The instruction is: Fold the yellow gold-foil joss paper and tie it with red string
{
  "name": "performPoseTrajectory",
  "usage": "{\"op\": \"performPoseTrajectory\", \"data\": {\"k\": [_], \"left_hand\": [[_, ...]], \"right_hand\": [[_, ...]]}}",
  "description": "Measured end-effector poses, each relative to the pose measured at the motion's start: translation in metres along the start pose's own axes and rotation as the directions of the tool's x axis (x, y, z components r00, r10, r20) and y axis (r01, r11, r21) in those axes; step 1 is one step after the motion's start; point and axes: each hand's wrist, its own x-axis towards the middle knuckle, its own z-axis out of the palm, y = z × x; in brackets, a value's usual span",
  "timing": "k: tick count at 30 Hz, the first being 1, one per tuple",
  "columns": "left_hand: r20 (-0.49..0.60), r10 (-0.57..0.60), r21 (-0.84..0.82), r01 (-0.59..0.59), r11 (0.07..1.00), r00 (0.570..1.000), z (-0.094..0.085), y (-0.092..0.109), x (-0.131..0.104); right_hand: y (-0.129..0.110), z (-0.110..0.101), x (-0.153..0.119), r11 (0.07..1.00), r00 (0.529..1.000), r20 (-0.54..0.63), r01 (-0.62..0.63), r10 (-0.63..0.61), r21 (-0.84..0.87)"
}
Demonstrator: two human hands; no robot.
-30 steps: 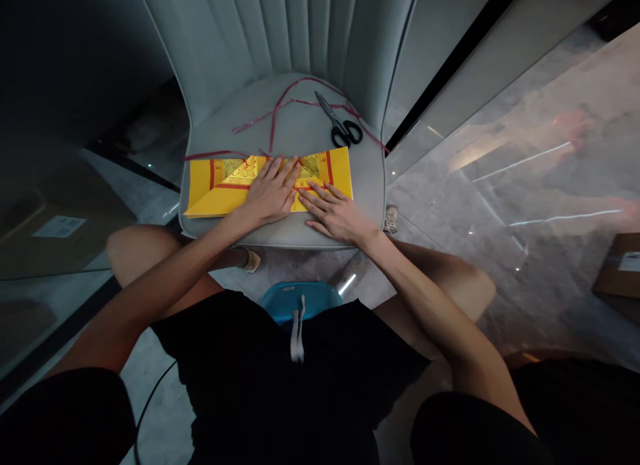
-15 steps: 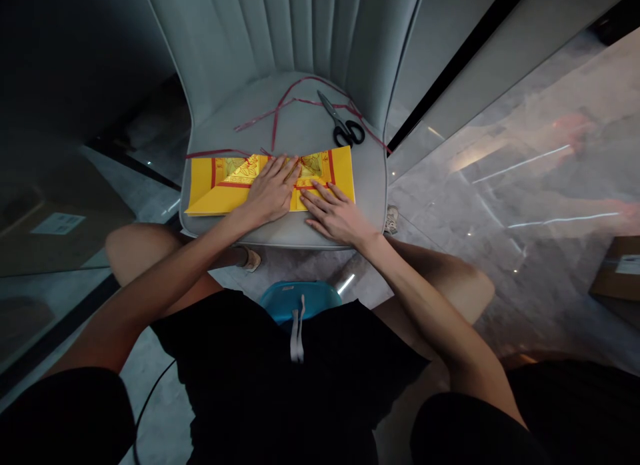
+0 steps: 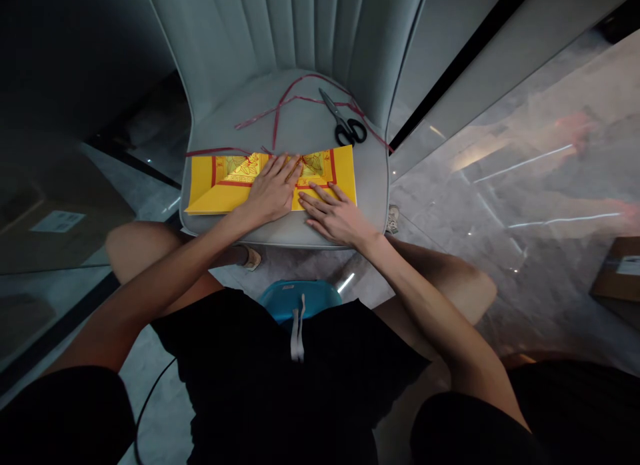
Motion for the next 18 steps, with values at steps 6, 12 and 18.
{"op": "performPoseTrajectory", "data": {"k": [6, 12, 18], "left_hand": [[0.003, -0.009, 0.007, 0.009, 1.0, 1.0, -0.0007, 0.0005, -0.0001], [0.019, -0.026, 0.013, 0.026, 1.0, 0.999, -0.0019, 0.003, 0.0005], [-0.038, -0.007, -0.011, 0.007, 1.0, 0.999, 0.0058, -0.0022, -0.0004]], "right_hand": [[0.0006, -0.0004, 0.0005, 1.0, 1.0, 0.002, 0.003, -0.003, 0.009], [-0.0019, -0.0005, 0.0009, 1.0, 1.0, 0.0, 0.011, -0.011, 0.025], [-0.0077, 0.0, 0.003, 1.0, 0.999, -0.036, -0.02, 0.021, 0.018]]}}
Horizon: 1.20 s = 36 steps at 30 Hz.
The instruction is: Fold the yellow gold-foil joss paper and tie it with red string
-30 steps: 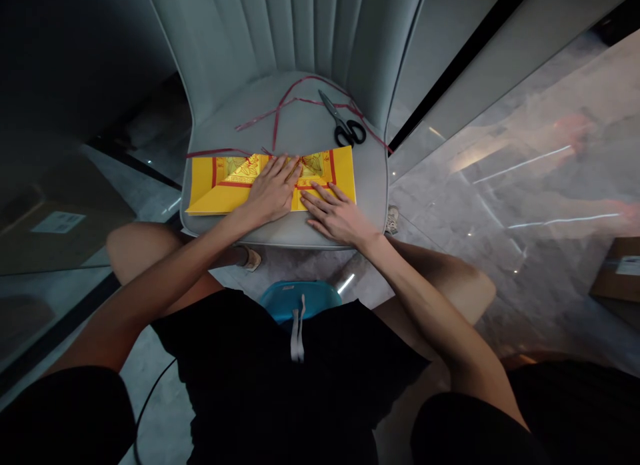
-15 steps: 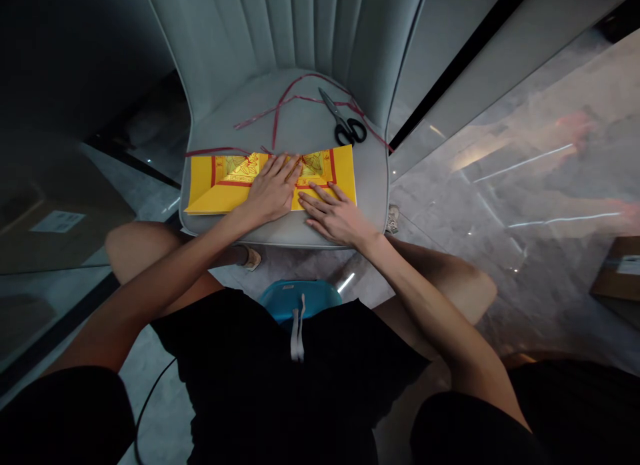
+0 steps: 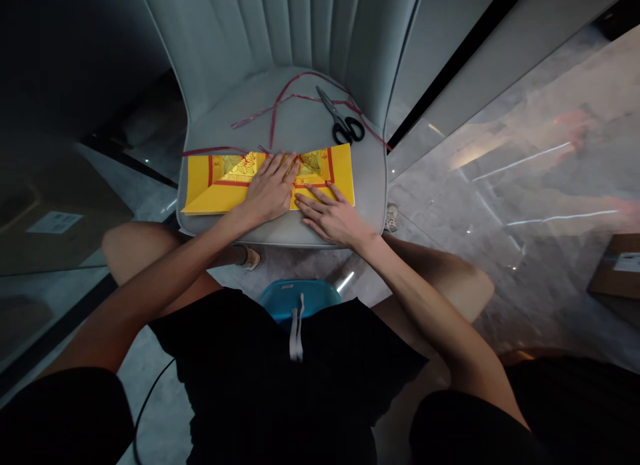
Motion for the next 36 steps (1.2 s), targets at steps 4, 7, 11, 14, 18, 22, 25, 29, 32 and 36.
{"op": "performPoseTrajectory", "data": {"k": [4, 7, 11, 14, 18, 22, 25, 29, 32, 36], "left_hand": [[-0.032, 0.009, 0.001, -0.009, 1.0, 0.999, 0.003, -0.002, 0.0], [-0.018, 0.001, 0.017, -0.001, 1.0, 1.0, 0.003, -0.002, 0.001], [-0.035, 0.003, 0.01, -0.003, 1.0, 0.999, 0.002, 0.0, 0.002], [-0.038, 0.003, 0.0, -0.003, 1.0, 0.999, 0.002, 0.001, 0.002], [-0.018, -0.007, -0.007, 0.007, 1.0, 1.0, 0.0, 0.002, 0.003], [-0.032, 0.008, -0.022, -0.008, 1.0, 0.999, 0.001, 0.001, 0.003], [-0.053, 0.02, -0.026, -0.021, 0.999, 0.998, 0.004, -0.001, 0.003], [-0.058, 0.016, -0.017, -0.017, 1.0, 0.998, 0.004, -0.001, 0.003], [-0.034, 0.002, -0.007, -0.002, 1.0, 0.999, 0.003, 0.001, 0.003], [-0.022, 0.0, -0.014, 0.0, 1.0, 1.0, 0.001, 0.002, 0.004]], "right_hand": [[-0.002, 0.002, 0.008, 0.995, 0.992, -0.088, -0.093, 0.089, -0.039], [-0.001, 0.004, 0.014, 0.987, 0.982, -0.132, -0.143, 0.134, -0.067], [0.001, 0.005, 0.018, 0.986, 0.986, -0.124, -0.125, 0.111, -0.112], [0.002, 0.006, 0.015, 0.986, 0.99, -0.119, -0.094, 0.077, -0.141], [0.005, 0.009, 0.01, 0.988, 0.993, -0.112, -0.054, 0.037, -0.147], [0.006, 0.008, 0.008, 0.986, 0.986, -0.163, -0.066, 0.041, -0.155], [0.005, 0.006, 0.009, 0.984, 0.982, -0.186, -0.072, 0.041, -0.161], [0.007, 0.004, 0.01, 0.987, 0.981, -0.178, -0.1, 0.076, -0.126], [0.01, 0.006, 0.008, 0.988, 0.986, -0.145, -0.097, 0.079, -0.12], [0.012, 0.009, 0.005, 0.991, 0.996, -0.081, -0.058, 0.048, -0.124]]}}
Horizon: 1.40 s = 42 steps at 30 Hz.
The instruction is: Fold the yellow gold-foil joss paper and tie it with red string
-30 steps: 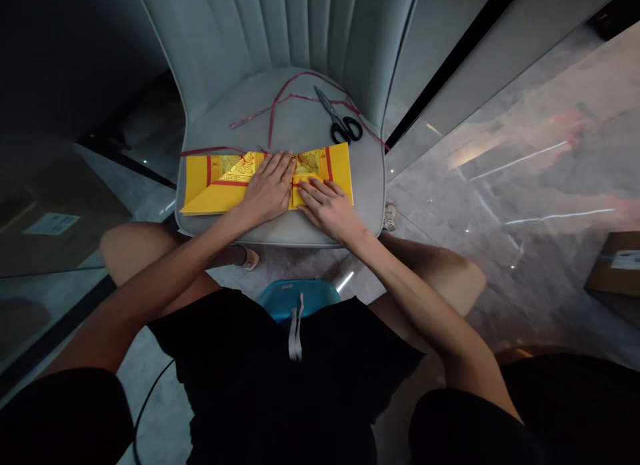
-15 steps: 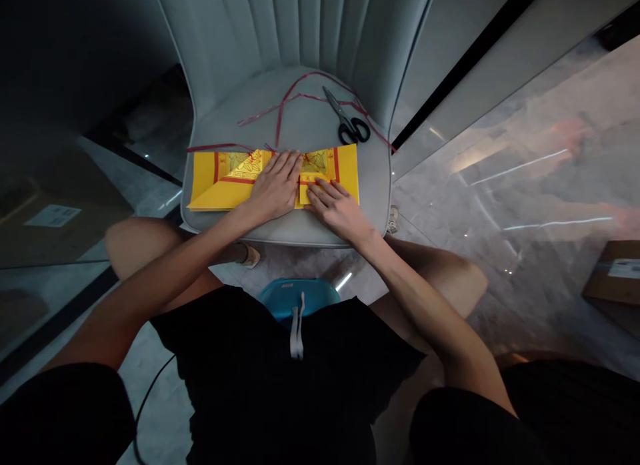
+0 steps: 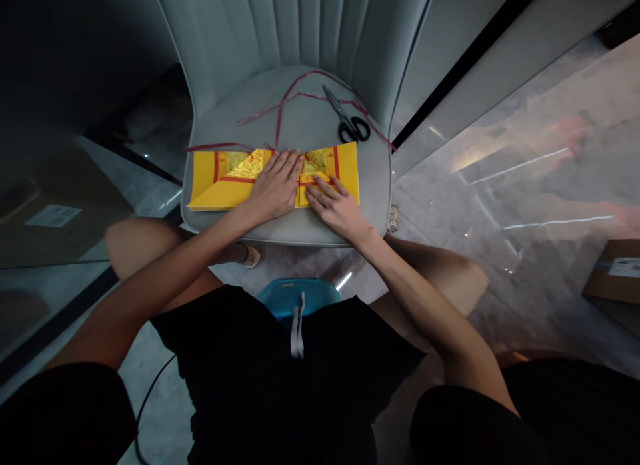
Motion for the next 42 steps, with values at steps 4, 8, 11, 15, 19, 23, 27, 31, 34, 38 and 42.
{"op": "performPoseTrajectory", "data": {"k": [4, 8, 11, 15, 19, 23, 27, 31, 34, 38, 42], "left_hand": [[0.02, 0.003, 0.006, -0.003, 1.0, 1.0, -0.002, 0.001, 0.0], [0.044, -0.016, 0.004, 0.016, 1.0, 0.999, -0.0049, 0.0031, -0.0002], [0.047, -0.021, -0.003, 0.021, 1.0, 0.999, -0.005, 0.0027, -0.0005], [0.004, 0.001, -0.024, -0.001, 1.0, 1.0, -0.0027, 0.0005, -0.0012], [0.021, -0.011, -0.022, 0.012, 1.0, 1.0, -0.0023, 0.0006, -0.0014], [0.017, -0.007, -0.039, 0.008, 0.999, 1.0, -0.0021, 0.0004, -0.0011], [0.032, -0.002, -0.043, 0.003, 0.999, 0.999, -0.0034, 0.0007, -0.0009], [0.051, -0.009, -0.024, 0.011, 1.0, 0.999, -0.0054, 0.002, -0.0012], [0.029, 0.0, -0.026, 0.001, 1.0, 1.0, -0.0038, 0.0008, -0.0014], [0.024, -0.002, -0.022, 0.002, 1.0, 1.0, -0.0019, -0.0001, -0.0008], [0.058, -0.017, -0.001, 0.017, 1.0, 0.998, -0.0046, 0.0023, -0.0002]], "right_hand": [[0.0002, -0.0012, 0.0003, 0.998, 0.998, 0.029, 0.053, -0.052, -0.042], [0.0, -0.0047, 0.0016, 0.992, 0.994, 0.048, 0.101, -0.098, -0.077], [-0.0005, -0.0044, 0.0017, 0.995, 0.995, 0.051, 0.091, -0.088, -0.051], [-0.0013, -0.0007, 0.0015, 0.997, 0.997, 0.039, 0.071, -0.071, -0.017], [-0.002, 0.0009, 0.0019, 0.997, 0.996, 0.049, 0.073, -0.073, 0.005], [-0.0028, -0.0013, 0.0024, 0.998, 0.996, 0.058, 0.064, -0.065, 0.019], [-0.0044, -0.0037, 0.0031, 0.997, 0.994, 0.076, 0.072, -0.072, 0.002], [-0.0072, -0.003, 0.0037, 0.998, 0.996, 0.074, 0.055, -0.055, -0.007], [-0.0084, -0.0024, 0.0043, 0.999, 0.996, 0.073, 0.046, -0.045, -0.012], [-0.0077, -0.003, 0.0049, 0.998, 0.995, 0.078, 0.066, -0.065, -0.014], [-0.0075, -0.0025, 0.0047, 0.997, 0.994, 0.083, 0.079, -0.077, -0.02]]}}
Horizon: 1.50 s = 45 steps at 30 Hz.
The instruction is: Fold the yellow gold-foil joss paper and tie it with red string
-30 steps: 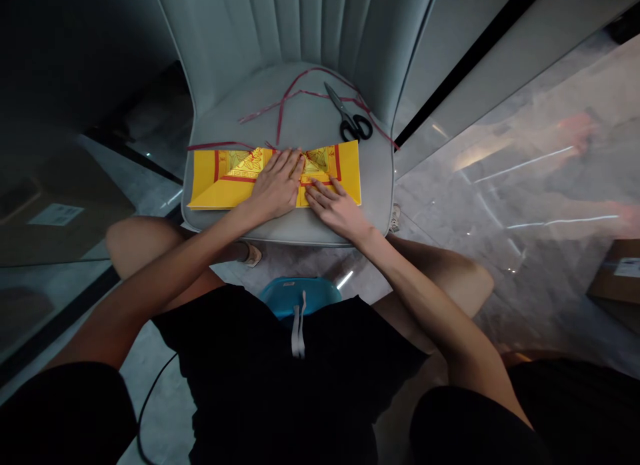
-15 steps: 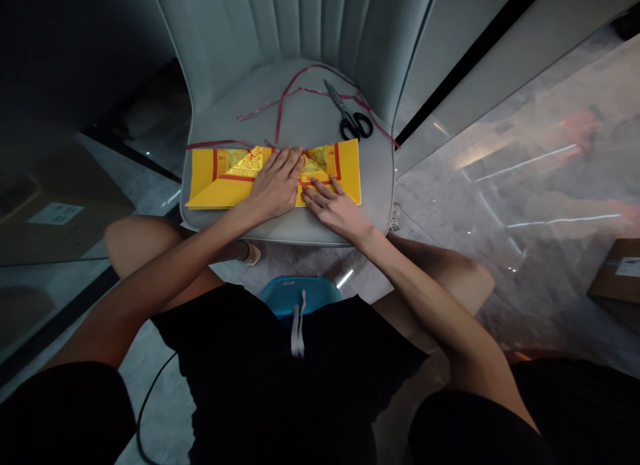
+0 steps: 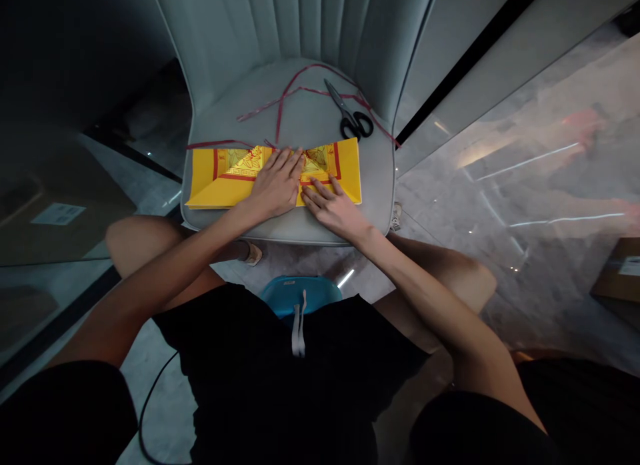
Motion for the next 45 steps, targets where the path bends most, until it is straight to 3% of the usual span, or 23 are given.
{"op": "performPoseTrajectory", "data": {"k": [11, 22, 35, 45], "left_hand": [[-0.042, 0.036, -0.041, -0.038, 0.998, 0.998, 0.009, -0.01, 0.001], [0.01, 0.008, -0.022, -0.007, 1.0, 1.0, 0.001, -0.004, 0.0], [0.024, 0.026, -0.015, -0.025, 1.0, 0.999, 0.0, -0.005, -0.001], [0.036, 0.037, 0.011, -0.037, 0.999, 0.999, 0.0, -0.006, -0.002]], "right_hand": [[-0.003, 0.003, 0.0, 0.998, 0.999, -0.021, -0.037, 0.038, 0.052], [-0.006, -0.002, 0.002, 0.996, 0.998, 0.027, -0.055, 0.053, 0.066], [0.0, -0.008, -0.006, 0.995, 0.999, 0.033, 0.026, -0.029, 0.099], [-0.003, -0.006, -0.006, 0.979, 0.999, 0.019, -0.033, 0.029, 0.203]]}}
